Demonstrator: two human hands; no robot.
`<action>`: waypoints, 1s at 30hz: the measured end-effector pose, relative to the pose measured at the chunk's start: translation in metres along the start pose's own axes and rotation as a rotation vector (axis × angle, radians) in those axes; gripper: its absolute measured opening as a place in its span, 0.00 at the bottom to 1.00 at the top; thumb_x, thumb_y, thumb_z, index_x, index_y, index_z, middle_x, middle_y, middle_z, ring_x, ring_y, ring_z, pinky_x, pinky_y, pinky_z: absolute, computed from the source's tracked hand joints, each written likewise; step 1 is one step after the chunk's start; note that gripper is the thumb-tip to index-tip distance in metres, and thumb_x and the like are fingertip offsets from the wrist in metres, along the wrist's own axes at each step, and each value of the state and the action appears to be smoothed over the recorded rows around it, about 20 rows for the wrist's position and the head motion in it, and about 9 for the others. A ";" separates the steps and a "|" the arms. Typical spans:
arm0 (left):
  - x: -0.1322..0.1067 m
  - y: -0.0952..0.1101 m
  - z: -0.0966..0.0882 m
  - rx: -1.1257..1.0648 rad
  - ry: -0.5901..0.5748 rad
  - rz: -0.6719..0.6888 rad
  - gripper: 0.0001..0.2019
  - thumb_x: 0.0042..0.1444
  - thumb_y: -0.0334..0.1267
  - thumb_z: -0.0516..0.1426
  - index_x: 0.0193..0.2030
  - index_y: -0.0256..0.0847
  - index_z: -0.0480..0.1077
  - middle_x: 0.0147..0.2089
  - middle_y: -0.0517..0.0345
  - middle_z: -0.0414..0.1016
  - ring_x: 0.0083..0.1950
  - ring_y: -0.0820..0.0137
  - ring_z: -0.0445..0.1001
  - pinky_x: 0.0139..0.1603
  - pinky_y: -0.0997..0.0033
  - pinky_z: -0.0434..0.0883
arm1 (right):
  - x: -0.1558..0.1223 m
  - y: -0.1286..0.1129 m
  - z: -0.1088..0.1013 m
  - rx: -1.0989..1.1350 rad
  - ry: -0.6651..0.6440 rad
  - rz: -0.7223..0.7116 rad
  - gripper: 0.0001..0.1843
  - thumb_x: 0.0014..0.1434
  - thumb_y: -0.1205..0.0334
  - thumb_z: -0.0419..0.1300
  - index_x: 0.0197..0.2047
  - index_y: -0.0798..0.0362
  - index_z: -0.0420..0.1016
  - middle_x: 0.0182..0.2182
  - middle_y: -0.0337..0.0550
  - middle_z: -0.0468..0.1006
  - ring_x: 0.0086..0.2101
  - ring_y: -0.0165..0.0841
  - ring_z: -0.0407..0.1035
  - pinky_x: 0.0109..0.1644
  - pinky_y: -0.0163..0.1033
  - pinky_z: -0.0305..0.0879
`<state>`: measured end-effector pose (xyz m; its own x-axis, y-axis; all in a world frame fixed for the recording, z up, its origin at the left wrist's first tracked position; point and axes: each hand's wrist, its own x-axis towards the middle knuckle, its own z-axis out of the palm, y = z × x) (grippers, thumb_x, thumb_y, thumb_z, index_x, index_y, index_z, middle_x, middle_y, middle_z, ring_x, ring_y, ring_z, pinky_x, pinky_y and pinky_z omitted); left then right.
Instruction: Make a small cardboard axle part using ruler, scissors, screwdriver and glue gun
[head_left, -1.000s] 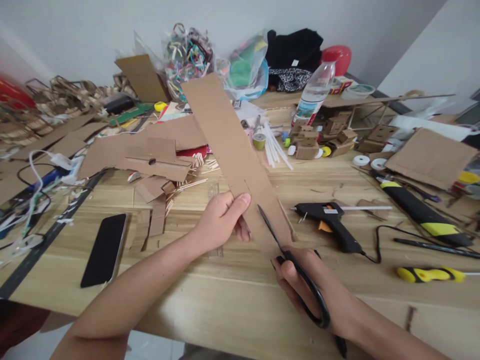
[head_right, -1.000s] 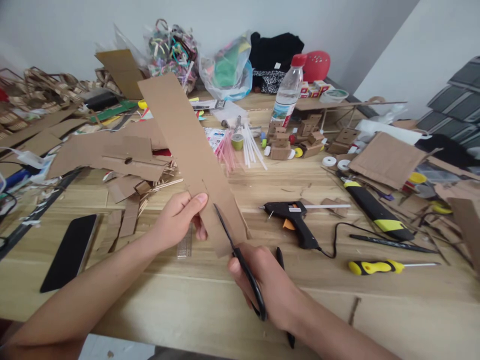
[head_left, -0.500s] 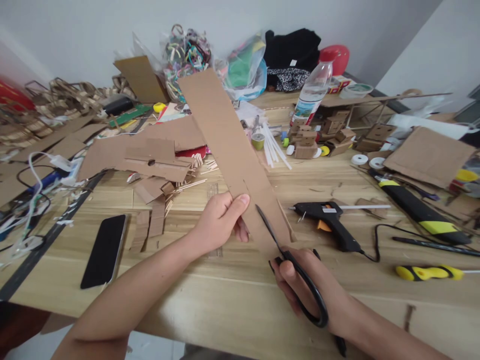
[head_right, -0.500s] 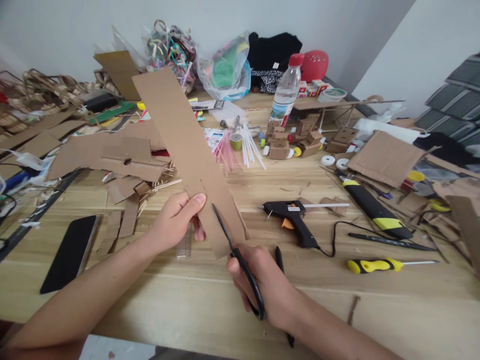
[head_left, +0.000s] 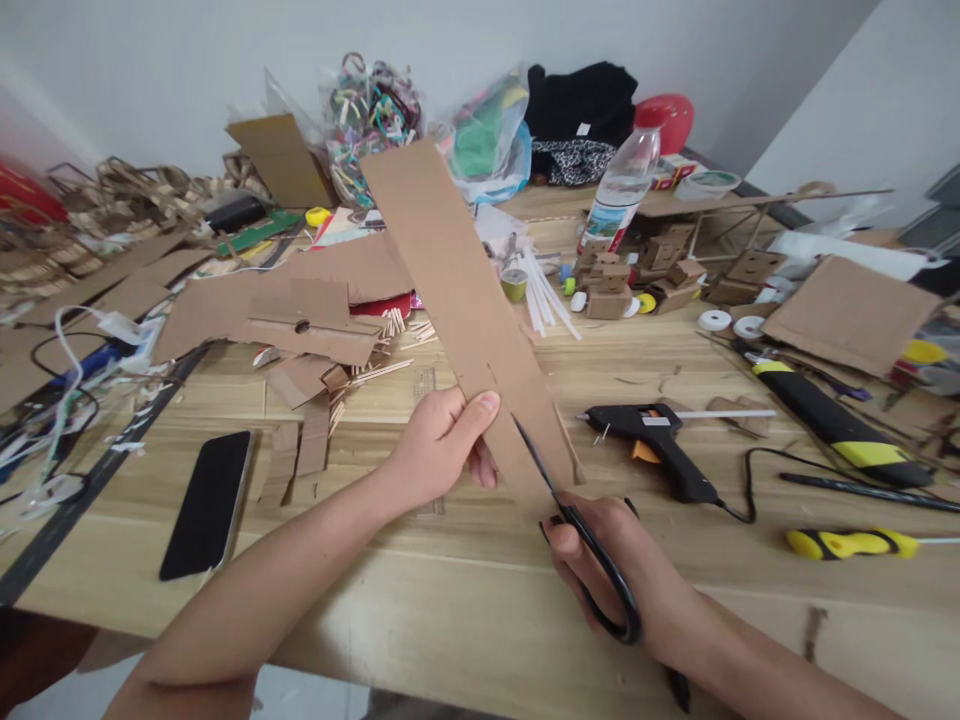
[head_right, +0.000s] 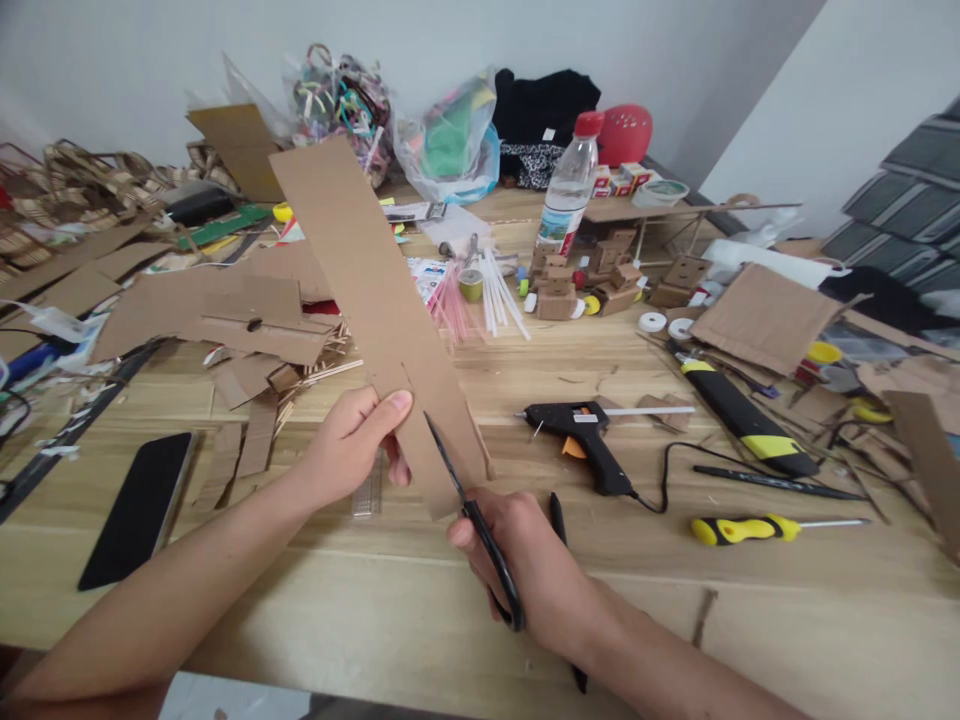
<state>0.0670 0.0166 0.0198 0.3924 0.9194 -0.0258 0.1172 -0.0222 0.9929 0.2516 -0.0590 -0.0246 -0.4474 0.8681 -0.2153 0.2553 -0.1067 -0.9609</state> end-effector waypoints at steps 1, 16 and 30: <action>0.000 0.000 0.000 -0.005 0.001 0.002 0.29 0.59 0.64 0.55 0.22 0.40 0.67 0.16 0.56 0.72 0.15 0.72 0.71 0.16 0.77 0.68 | -0.001 -0.002 -0.001 -0.017 -0.006 -0.003 0.37 0.59 0.19 0.43 0.24 0.46 0.53 0.13 0.29 0.57 0.13 0.25 0.53 0.16 0.34 0.51; 0.006 -0.010 -0.008 0.015 0.075 0.002 0.29 0.58 0.65 0.57 0.21 0.40 0.66 0.14 0.59 0.70 0.14 0.75 0.68 0.15 0.79 0.66 | -0.008 -0.021 -0.019 0.120 -0.176 0.206 0.40 0.53 0.15 0.46 0.27 0.47 0.58 0.20 0.31 0.61 0.17 0.25 0.57 0.20 0.35 0.57; 0.005 -0.016 -0.006 0.148 0.076 0.017 0.31 0.59 0.66 0.53 0.19 0.41 0.65 0.14 0.59 0.69 0.14 0.76 0.68 0.15 0.79 0.63 | -0.009 -0.026 -0.031 -0.154 -0.179 0.224 0.42 0.53 0.13 0.39 0.28 0.48 0.61 0.23 0.38 0.68 0.24 0.32 0.64 0.33 0.42 0.68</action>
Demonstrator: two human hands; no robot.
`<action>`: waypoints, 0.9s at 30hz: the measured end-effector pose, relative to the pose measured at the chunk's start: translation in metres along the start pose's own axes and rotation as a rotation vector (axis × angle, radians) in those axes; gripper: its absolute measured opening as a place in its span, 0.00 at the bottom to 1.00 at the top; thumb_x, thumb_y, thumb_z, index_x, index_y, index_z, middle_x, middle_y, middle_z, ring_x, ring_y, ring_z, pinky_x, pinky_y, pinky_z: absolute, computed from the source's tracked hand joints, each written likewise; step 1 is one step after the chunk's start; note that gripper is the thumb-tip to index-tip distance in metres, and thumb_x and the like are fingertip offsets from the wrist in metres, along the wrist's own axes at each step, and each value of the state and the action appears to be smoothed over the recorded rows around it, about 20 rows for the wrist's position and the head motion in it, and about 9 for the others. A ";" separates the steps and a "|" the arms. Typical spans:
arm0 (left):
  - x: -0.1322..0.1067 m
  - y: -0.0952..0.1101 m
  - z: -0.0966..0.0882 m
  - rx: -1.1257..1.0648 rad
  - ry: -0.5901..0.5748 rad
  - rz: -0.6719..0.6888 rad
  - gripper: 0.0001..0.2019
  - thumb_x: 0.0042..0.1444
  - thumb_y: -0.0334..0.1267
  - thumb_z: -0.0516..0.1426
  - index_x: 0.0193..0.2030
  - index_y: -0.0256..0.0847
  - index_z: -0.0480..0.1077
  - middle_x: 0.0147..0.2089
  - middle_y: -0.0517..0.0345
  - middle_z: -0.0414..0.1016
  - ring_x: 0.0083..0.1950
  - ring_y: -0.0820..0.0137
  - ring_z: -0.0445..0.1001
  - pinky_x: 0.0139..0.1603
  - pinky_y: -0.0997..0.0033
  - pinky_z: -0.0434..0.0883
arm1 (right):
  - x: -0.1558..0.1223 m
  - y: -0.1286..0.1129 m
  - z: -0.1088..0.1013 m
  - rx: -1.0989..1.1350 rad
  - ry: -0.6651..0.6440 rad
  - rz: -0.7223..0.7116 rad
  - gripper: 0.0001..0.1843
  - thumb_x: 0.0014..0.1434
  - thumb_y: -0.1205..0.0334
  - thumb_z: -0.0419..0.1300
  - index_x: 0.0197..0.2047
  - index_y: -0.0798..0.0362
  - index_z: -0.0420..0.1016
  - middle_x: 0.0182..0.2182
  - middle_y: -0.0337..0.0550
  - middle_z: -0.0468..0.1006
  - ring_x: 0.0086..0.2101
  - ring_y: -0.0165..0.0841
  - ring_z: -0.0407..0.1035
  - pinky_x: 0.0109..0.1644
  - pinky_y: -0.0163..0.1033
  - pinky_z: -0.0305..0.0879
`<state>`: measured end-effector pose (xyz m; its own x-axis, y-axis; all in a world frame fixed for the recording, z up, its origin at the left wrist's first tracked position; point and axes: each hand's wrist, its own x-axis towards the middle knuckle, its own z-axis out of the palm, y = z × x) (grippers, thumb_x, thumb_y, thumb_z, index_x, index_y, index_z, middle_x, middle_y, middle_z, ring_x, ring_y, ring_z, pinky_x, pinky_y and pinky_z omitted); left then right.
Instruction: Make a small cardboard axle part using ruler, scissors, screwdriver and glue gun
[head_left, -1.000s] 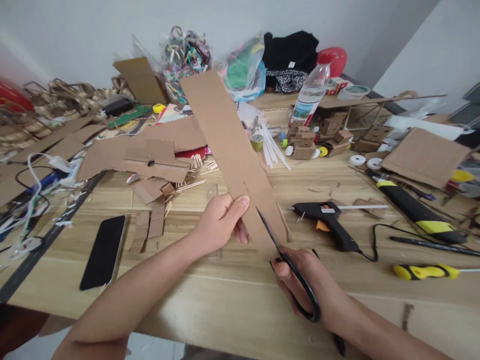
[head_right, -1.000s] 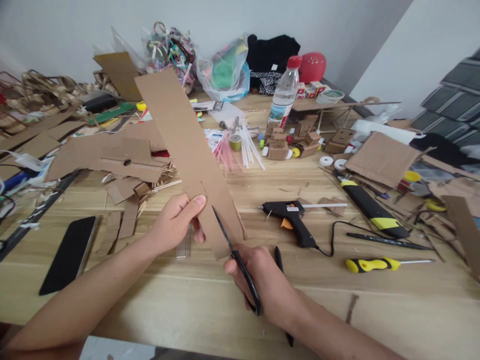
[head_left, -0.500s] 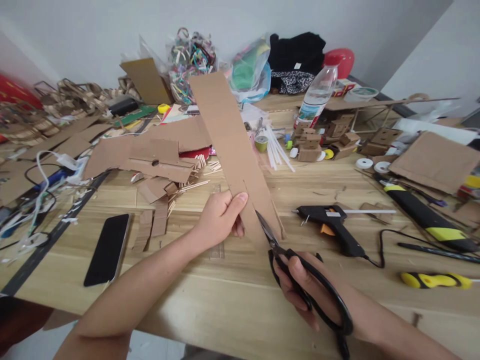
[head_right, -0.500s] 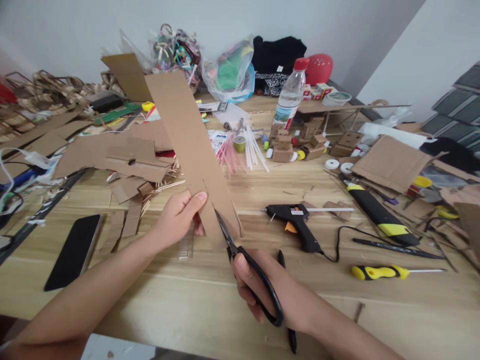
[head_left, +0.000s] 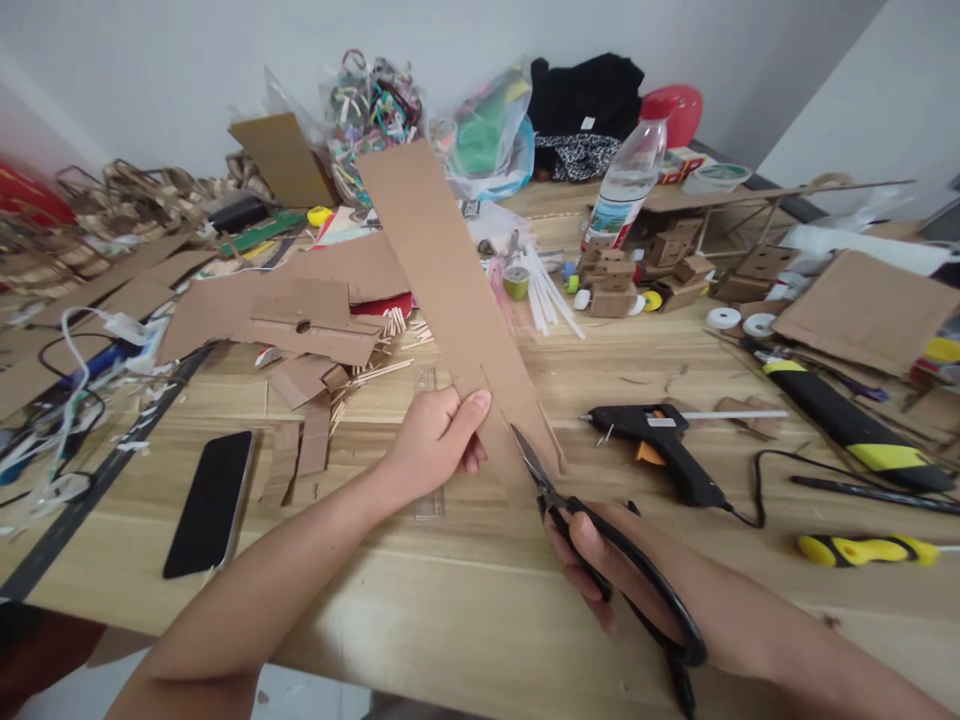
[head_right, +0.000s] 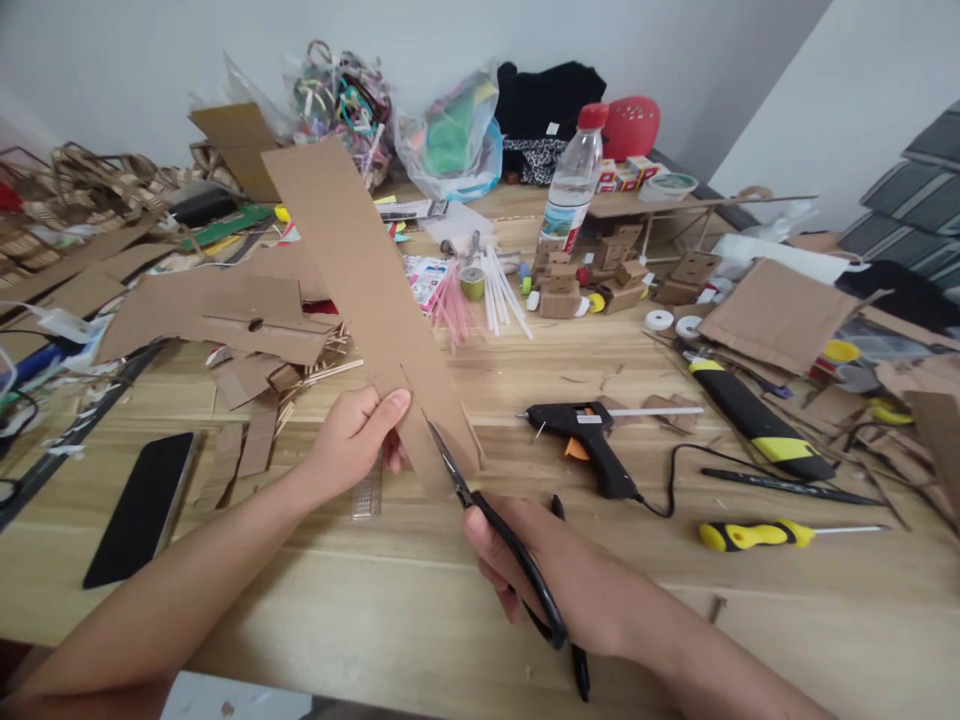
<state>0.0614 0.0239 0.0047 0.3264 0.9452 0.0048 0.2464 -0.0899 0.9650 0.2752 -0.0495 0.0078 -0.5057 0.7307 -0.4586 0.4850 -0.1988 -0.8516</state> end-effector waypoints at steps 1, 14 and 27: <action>0.000 0.000 -0.001 0.015 0.003 0.009 0.31 0.59 0.66 0.53 0.19 0.41 0.65 0.14 0.60 0.69 0.14 0.76 0.68 0.15 0.80 0.63 | 0.000 0.001 -0.001 0.002 -0.009 0.002 0.42 0.53 0.14 0.39 0.29 0.48 0.61 0.23 0.38 0.67 0.24 0.32 0.64 0.32 0.42 0.67; -0.003 -0.009 0.012 -0.075 -0.074 -0.077 0.30 0.57 0.67 0.53 0.20 0.41 0.64 0.14 0.62 0.67 0.14 0.77 0.67 0.15 0.80 0.62 | 0.004 0.001 -0.008 0.062 -0.068 -0.034 0.42 0.52 0.13 0.40 0.28 0.47 0.62 0.23 0.38 0.68 0.24 0.32 0.66 0.34 0.43 0.68; -0.011 0.004 0.024 -0.282 -0.143 -0.149 0.33 0.52 0.73 0.56 0.21 0.41 0.65 0.15 0.59 0.69 0.13 0.75 0.67 0.14 0.78 0.65 | 0.008 -0.009 0.009 -0.006 0.164 -0.160 0.42 0.51 0.12 0.38 0.28 0.46 0.62 0.17 0.36 0.64 0.20 0.33 0.60 0.24 0.40 0.56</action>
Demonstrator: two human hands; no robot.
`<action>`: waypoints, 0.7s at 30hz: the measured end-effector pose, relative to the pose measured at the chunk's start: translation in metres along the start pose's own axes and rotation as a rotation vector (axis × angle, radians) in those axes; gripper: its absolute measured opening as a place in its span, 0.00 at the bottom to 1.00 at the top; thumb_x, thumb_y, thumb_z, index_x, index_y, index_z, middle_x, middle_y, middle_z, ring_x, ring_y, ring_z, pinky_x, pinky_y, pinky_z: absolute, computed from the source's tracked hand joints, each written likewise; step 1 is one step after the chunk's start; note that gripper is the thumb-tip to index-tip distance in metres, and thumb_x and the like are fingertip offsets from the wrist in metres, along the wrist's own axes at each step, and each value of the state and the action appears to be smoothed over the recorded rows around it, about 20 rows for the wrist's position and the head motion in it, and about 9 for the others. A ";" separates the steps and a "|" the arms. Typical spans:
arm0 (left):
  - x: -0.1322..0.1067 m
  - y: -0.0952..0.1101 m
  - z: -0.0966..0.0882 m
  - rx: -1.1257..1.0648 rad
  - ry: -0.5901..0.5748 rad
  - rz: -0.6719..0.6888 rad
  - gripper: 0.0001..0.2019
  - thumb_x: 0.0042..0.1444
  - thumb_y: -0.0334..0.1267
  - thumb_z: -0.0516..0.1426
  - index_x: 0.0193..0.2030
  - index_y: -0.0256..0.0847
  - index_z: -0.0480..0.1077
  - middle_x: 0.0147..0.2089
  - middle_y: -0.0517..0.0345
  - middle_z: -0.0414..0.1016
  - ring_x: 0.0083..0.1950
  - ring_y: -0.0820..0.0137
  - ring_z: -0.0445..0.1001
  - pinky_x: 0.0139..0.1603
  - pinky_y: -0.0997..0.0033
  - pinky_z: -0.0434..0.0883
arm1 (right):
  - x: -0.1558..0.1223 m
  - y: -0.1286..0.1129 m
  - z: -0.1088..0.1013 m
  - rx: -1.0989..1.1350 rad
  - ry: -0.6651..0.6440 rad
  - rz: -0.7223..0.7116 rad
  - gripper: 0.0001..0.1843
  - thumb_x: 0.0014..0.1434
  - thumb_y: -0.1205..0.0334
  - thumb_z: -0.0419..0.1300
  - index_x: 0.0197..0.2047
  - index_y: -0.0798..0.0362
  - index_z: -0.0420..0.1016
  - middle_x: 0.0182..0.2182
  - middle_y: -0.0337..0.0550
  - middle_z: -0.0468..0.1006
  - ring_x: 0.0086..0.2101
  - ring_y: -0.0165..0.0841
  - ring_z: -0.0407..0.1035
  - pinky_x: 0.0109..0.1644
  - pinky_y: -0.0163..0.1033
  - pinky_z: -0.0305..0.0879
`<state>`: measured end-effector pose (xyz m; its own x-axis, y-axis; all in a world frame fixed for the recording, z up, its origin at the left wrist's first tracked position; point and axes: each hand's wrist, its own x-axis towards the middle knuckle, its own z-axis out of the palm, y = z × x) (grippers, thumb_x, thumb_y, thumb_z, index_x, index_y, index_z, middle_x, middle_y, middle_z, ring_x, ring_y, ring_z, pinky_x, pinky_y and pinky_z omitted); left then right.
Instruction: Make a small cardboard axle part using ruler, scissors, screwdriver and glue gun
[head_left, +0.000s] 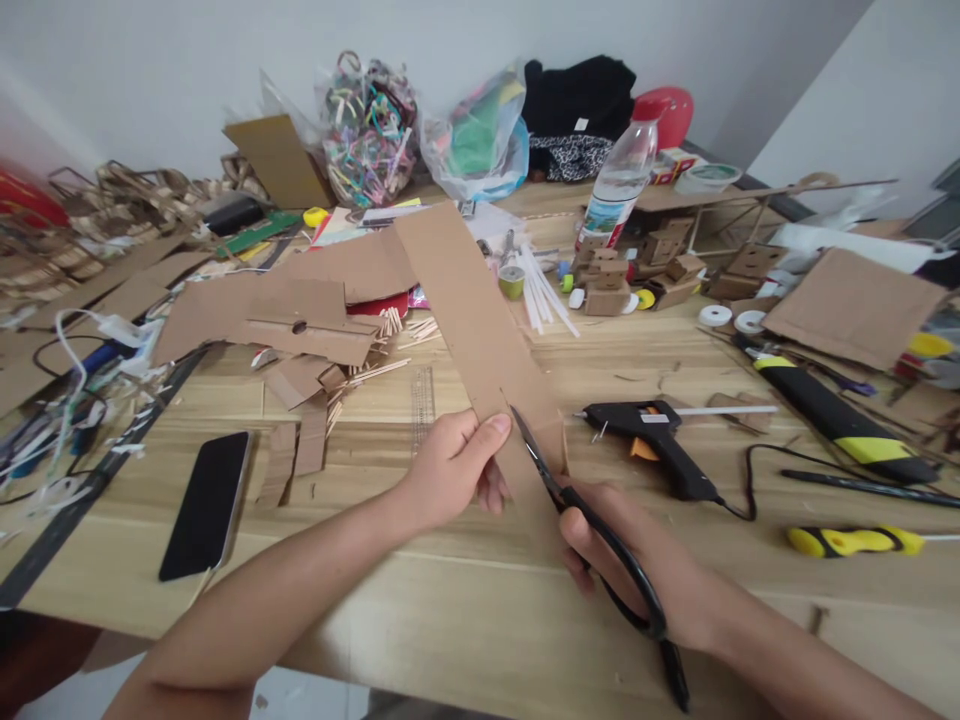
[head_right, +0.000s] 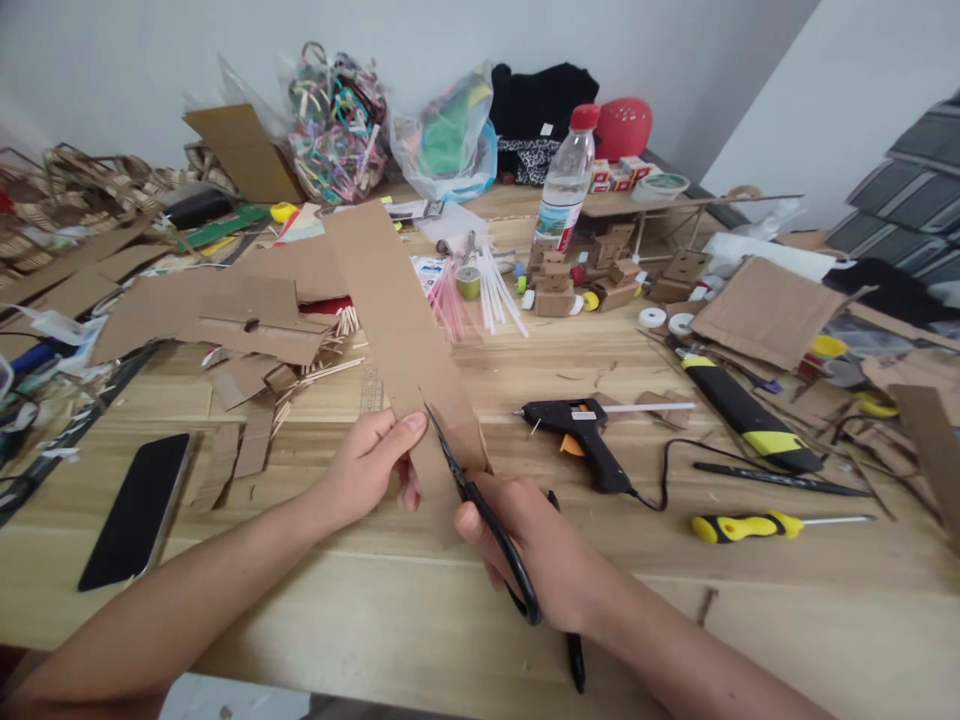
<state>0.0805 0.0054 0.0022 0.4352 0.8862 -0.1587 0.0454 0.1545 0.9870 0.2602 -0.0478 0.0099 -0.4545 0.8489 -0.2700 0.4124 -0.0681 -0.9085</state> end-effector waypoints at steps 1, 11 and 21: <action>0.000 0.000 0.000 -0.004 -0.001 0.007 0.33 0.51 0.73 0.56 0.20 0.41 0.65 0.15 0.59 0.68 0.13 0.75 0.67 0.14 0.78 0.65 | 0.000 0.000 0.001 0.001 0.007 -0.008 0.43 0.52 0.13 0.38 0.30 0.46 0.63 0.17 0.36 0.64 0.20 0.33 0.60 0.24 0.40 0.56; -0.003 0.000 0.003 0.021 0.004 0.020 0.33 0.53 0.72 0.54 0.20 0.41 0.65 0.14 0.59 0.68 0.14 0.75 0.67 0.15 0.77 0.66 | -0.002 0.004 0.005 0.000 0.030 -0.020 0.41 0.54 0.14 0.37 0.27 0.46 0.59 0.17 0.35 0.64 0.20 0.31 0.60 0.23 0.37 0.56; -0.005 0.000 0.006 0.048 0.057 0.013 0.32 0.54 0.72 0.53 0.21 0.43 0.62 0.13 0.59 0.68 0.14 0.73 0.67 0.15 0.76 0.65 | 0.001 0.014 0.016 0.089 0.047 -0.019 0.39 0.59 0.18 0.41 0.29 0.47 0.62 0.15 0.32 0.62 0.17 0.29 0.57 0.22 0.36 0.53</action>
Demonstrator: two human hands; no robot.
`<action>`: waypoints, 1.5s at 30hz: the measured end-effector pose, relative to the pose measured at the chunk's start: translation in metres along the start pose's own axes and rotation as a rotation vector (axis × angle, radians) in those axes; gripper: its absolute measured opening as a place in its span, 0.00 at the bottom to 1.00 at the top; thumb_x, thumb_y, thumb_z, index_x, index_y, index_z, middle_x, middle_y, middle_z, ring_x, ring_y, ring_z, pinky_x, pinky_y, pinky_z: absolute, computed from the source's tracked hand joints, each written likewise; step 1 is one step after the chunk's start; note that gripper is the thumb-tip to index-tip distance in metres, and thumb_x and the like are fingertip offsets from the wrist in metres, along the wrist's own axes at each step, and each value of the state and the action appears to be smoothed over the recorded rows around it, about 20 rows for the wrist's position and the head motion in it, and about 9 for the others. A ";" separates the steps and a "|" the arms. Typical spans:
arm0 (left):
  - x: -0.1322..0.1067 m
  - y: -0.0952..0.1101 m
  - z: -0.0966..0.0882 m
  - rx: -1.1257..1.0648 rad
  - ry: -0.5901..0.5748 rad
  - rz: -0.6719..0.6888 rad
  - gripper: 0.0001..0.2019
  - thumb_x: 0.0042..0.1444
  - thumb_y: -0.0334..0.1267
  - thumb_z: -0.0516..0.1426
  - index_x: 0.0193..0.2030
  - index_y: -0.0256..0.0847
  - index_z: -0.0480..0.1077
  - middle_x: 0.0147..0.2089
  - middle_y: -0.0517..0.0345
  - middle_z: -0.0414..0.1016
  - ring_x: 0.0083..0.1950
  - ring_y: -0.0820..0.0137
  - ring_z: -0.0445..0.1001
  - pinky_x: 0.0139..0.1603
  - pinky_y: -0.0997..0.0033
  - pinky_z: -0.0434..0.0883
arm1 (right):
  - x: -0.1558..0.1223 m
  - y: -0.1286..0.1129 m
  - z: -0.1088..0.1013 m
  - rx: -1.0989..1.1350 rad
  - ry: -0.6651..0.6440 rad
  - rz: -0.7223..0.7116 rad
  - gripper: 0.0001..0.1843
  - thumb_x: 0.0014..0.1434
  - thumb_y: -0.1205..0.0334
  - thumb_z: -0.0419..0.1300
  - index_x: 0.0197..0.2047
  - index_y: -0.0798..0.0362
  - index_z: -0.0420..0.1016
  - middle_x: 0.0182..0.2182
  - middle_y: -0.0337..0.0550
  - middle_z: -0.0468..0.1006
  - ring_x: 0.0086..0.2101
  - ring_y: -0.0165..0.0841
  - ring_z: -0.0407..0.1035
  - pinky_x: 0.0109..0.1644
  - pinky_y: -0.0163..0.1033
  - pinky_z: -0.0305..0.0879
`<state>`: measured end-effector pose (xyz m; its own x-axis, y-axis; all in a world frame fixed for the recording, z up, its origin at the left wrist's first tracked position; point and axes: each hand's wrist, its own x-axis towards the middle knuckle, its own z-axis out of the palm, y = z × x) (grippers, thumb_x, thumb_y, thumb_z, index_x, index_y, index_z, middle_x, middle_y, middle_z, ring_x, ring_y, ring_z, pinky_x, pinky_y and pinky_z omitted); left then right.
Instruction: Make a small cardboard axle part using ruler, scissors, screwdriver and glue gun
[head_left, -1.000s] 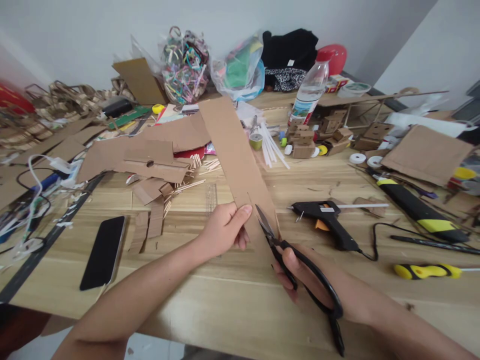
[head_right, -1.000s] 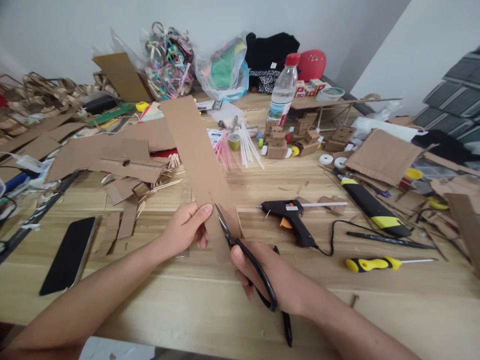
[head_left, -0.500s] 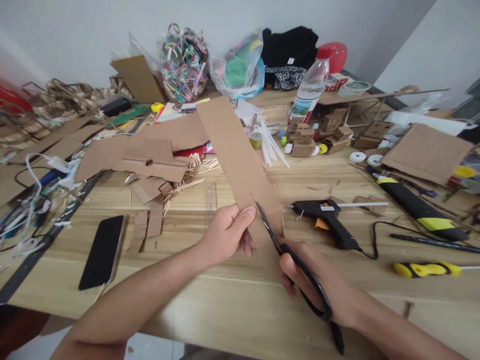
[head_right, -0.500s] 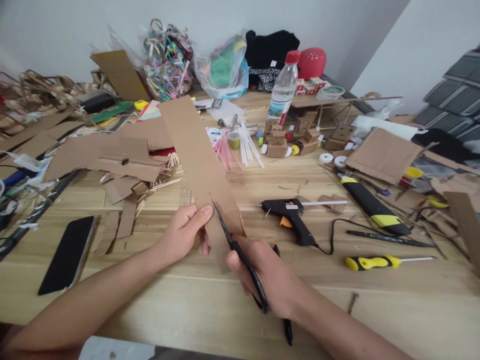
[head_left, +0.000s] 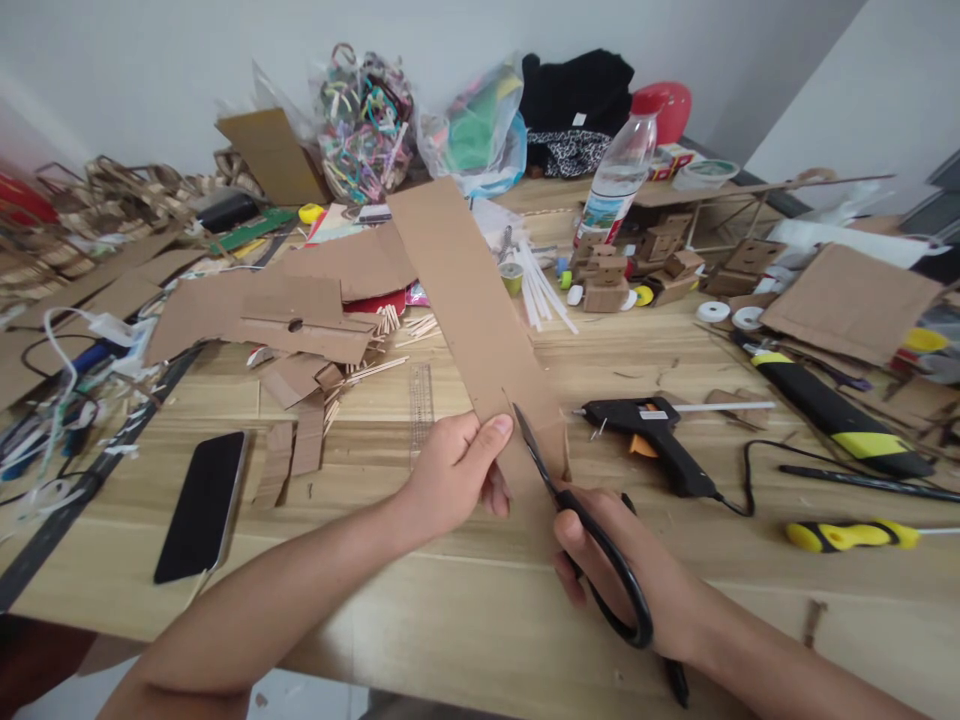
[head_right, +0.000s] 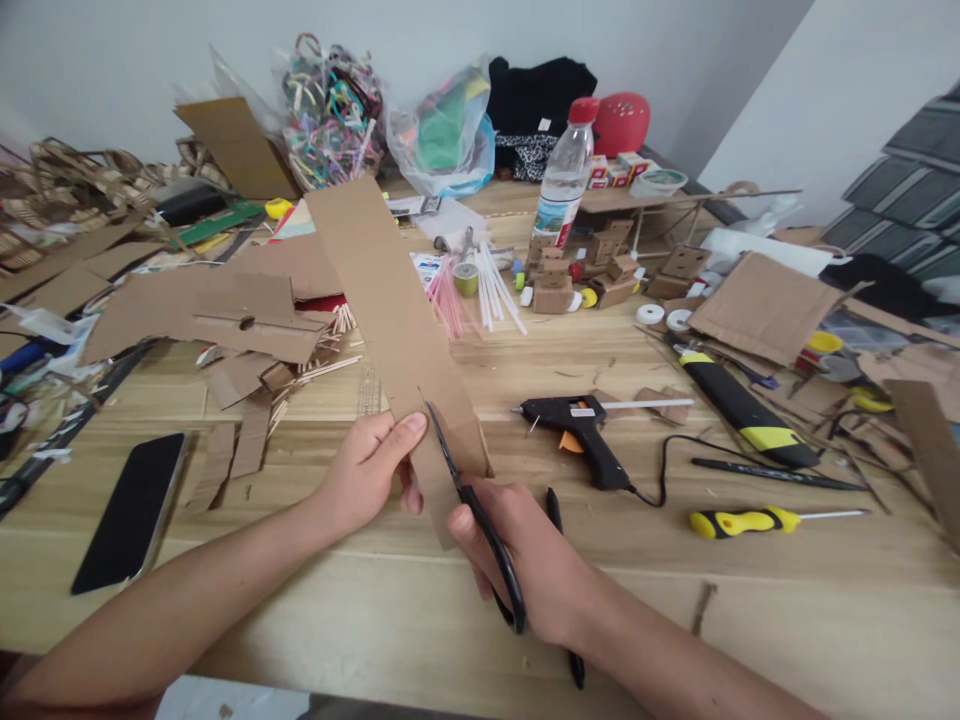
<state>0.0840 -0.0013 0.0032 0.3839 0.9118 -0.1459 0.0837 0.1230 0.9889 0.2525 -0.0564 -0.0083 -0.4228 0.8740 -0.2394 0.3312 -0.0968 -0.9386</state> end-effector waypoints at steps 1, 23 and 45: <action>0.000 -0.001 0.000 0.002 -0.002 0.001 0.32 0.55 0.72 0.53 0.21 0.43 0.62 0.13 0.59 0.68 0.14 0.73 0.67 0.15 0.76 0.64 | 0.000 0.000 0.000 0.003 0.001 0.001 0.38 0.59 0.18 0.40 0.28 0.47 0.60 0.15 0.32 0.62 0.17 0.28 0.57 0.22 0.36 0.54; -0.002 -0.003 0.002 0.001 0.025 0.013 0.33 0.54 0.73 0.53 0.20 0.43 0.62 0.12 0.59 0.66 0.13 0.74 0.65 0.14 0.77 0.62 | 0.001 0.007 0.015 0.200 0.020 0.014 0.41 0.57 0.18 0.43 0.35 0.51 0.67 0.15 0.26 0.56 0.14 0.26 0.51 0.17 0.34 0.54; 0.007 0.005 -0.010 -0.040 0.100 0.084 0.32 0.50 0.72 0.58 0.23 0.43 0.62 0.16 0.63 0.69 0.14 0.74 0.68 0.14 0.78 0.64 | 0.002 -0.004 0.017 0.230 0.032 0.113 0.31 0.56 0.25 0.52 0.26 0.46 0.58 0.11 0.25 0.51 0.13 0.25 0.47 0.15 0.34 0.55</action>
<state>0.0774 0.0094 0.0078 0.2938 0.9539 -0.0610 0.0177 0.0584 0.9981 0.2356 -0.0621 -0.0090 -0.3661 0.8657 -0.3414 0.1727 -0.2973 -0.9390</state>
